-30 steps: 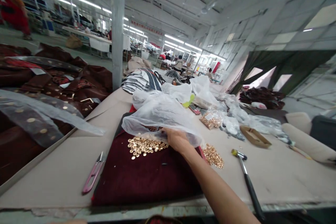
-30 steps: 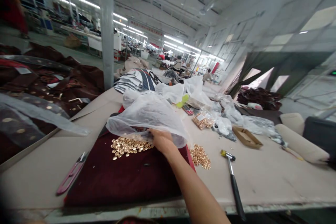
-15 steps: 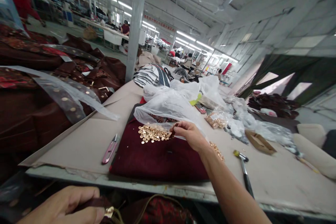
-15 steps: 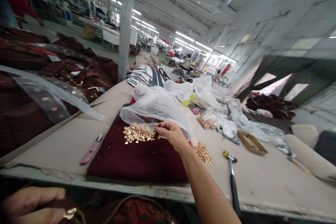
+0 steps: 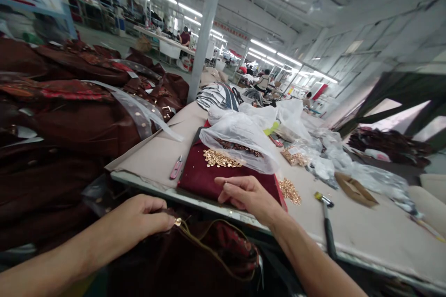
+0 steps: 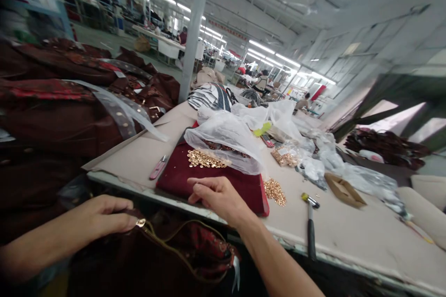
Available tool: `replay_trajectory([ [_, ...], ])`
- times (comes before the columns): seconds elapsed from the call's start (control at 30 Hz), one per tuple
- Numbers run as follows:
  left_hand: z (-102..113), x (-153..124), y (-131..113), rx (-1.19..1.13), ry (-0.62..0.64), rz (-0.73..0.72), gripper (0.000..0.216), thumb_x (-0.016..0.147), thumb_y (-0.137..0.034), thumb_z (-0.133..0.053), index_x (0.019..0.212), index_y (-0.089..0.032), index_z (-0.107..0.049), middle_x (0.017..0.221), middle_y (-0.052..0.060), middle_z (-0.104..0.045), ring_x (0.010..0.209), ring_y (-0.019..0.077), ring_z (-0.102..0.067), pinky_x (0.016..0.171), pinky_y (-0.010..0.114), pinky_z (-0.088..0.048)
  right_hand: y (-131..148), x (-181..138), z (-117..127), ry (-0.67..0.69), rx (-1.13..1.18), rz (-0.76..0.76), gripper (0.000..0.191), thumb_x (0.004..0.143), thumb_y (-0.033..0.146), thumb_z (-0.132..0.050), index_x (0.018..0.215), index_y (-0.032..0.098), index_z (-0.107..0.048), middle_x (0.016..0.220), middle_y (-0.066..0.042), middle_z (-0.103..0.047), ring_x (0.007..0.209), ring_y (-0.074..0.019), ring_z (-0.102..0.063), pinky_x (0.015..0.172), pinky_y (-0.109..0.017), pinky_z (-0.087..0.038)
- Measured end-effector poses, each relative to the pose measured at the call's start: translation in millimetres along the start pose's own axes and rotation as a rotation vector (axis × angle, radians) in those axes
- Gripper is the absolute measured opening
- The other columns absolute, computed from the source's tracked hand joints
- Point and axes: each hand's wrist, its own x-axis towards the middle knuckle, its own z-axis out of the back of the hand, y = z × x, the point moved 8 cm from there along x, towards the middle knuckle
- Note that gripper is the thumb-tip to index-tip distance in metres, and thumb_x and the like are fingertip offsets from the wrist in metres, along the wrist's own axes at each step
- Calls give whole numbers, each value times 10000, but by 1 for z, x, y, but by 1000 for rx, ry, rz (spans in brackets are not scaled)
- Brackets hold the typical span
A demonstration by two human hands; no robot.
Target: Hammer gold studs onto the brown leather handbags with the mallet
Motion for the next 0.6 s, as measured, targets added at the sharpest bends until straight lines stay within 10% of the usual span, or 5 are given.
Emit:
replay_trajectory([
  [0.23, -3, -16, -6, 30, 14, 21, 323, 692, -487, -628, 679, -166, -599, 597, -24, -463, 570, 135, -389, 520, 244, -247, -21, -3, -14, -90, -124, -49, 286, 838, 439, -630, 835, 209, -459, 713, -42, -741, 457, -97, -522, 450, -205, -320],
  [0.6, -9, -34, -3, -4, 59, 12, 329, 712, -487, -615, 687, -165, -551, 609, -34, -468, 562, 122, -387, 506, 246, -243, 26, -29, -65, -16, -405, 375, 131, 899, 195, -607, 927, 208, -734, 786, 12, -715, 676, -126, -630, 637, -221, -464],
])
